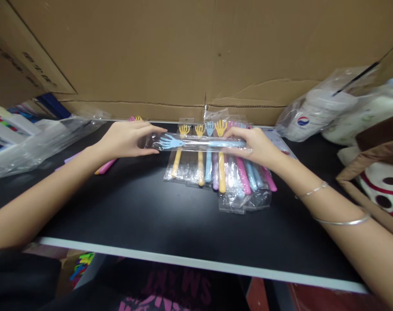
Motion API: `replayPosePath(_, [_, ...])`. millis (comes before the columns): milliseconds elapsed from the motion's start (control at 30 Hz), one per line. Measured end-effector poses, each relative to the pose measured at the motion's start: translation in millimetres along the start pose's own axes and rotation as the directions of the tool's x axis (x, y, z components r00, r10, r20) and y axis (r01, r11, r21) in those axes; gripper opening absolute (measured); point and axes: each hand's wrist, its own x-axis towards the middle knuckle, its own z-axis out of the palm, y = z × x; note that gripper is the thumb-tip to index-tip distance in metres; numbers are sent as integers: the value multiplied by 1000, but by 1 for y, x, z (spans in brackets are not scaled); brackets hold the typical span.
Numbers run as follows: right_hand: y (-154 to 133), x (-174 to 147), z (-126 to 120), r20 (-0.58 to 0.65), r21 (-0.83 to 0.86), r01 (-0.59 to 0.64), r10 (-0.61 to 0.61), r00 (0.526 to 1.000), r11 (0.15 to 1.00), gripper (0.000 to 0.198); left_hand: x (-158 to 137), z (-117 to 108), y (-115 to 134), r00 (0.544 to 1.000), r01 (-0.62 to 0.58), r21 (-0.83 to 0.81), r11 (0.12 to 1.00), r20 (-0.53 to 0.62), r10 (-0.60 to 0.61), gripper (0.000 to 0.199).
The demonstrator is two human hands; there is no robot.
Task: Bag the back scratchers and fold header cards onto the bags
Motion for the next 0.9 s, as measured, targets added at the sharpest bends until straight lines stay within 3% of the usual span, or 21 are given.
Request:
replayPosePath(367, [2, -1, 5, 64, 32, 23, -25, 998, 999, 35, 0, 4, 2, 997, -75, -44, 996, -2, 75, 52])
replayPosePath(600, [-4, 0, 0, 116, 89, 47, -57, 992, 995, 32, 0, 3, 2, 994, -87, -61, 994, 55, 90, 51])
replayPosePath(900, [-7, -3, -2, 88, 140, 53, -66, 994, 989, 29, 2, -4, 3, 990, -95, -70, 993, 101, 102, 52])
